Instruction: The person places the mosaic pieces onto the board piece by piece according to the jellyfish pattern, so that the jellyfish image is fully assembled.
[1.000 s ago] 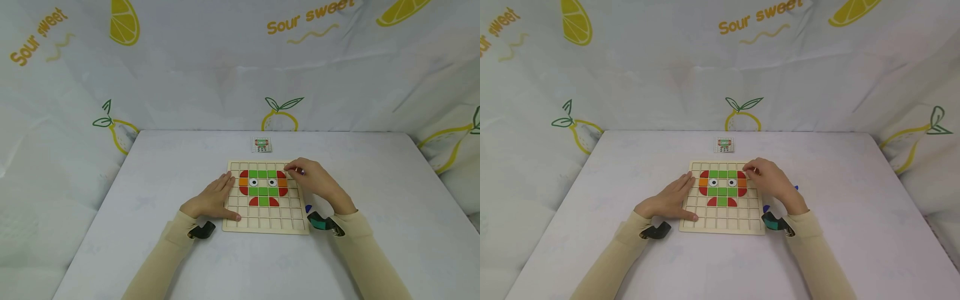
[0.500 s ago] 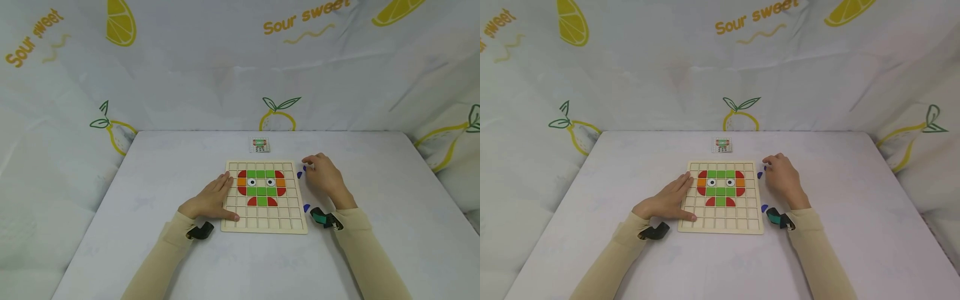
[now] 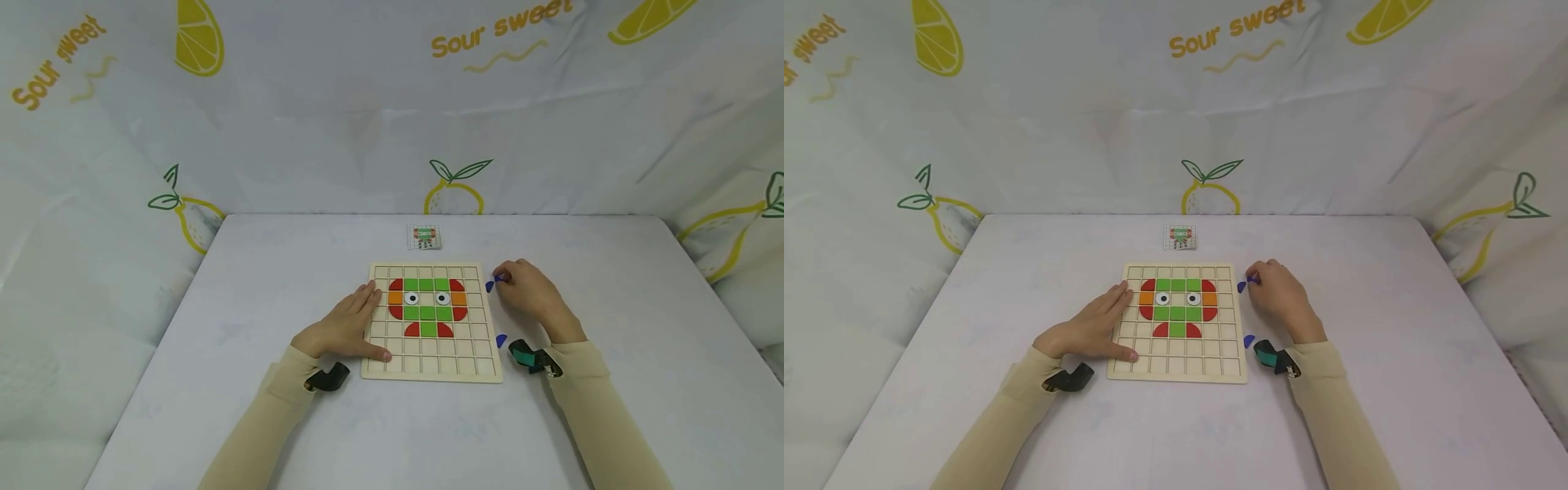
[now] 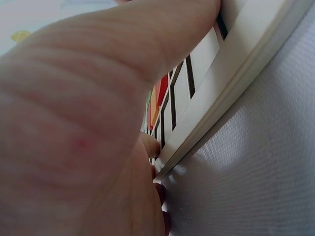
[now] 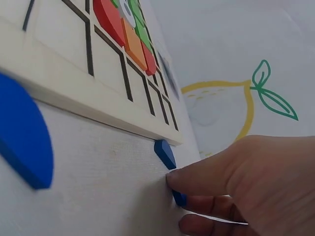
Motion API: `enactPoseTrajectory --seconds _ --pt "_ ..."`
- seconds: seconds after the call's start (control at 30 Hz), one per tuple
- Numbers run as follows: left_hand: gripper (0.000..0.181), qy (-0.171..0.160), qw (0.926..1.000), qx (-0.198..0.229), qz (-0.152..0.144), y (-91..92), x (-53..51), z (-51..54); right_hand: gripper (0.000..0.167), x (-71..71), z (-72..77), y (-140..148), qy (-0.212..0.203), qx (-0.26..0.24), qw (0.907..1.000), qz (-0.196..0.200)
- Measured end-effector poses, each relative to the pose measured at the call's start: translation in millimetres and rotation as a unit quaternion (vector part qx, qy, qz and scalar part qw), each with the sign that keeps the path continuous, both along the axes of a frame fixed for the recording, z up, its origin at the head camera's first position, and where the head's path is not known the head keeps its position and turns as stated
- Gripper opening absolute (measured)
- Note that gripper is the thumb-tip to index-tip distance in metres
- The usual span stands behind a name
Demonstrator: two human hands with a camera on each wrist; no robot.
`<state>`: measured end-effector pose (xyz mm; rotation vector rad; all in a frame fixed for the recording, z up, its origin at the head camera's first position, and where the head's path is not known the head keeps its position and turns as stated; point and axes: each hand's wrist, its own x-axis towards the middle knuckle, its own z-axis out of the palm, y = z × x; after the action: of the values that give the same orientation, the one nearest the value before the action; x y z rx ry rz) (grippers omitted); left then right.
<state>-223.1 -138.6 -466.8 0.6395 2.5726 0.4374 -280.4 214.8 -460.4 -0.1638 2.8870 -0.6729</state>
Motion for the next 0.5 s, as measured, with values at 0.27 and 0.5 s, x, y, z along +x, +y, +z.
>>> enactPoseTrajectory --seconds 0.27,0.5 --pt "0.123 0.000 1.0000 0.001 0.003 -0.1 0.7 1.2 0.028 2.0 5.2 3 -0.033 -0.007 0.9991 0.023" --pt "0.123 0.000 1.0000 0.004 0.003 0.6 0.4 0.3 0.028 5.4 11.6 2 -0.044 0.016 0.9988 0.016"
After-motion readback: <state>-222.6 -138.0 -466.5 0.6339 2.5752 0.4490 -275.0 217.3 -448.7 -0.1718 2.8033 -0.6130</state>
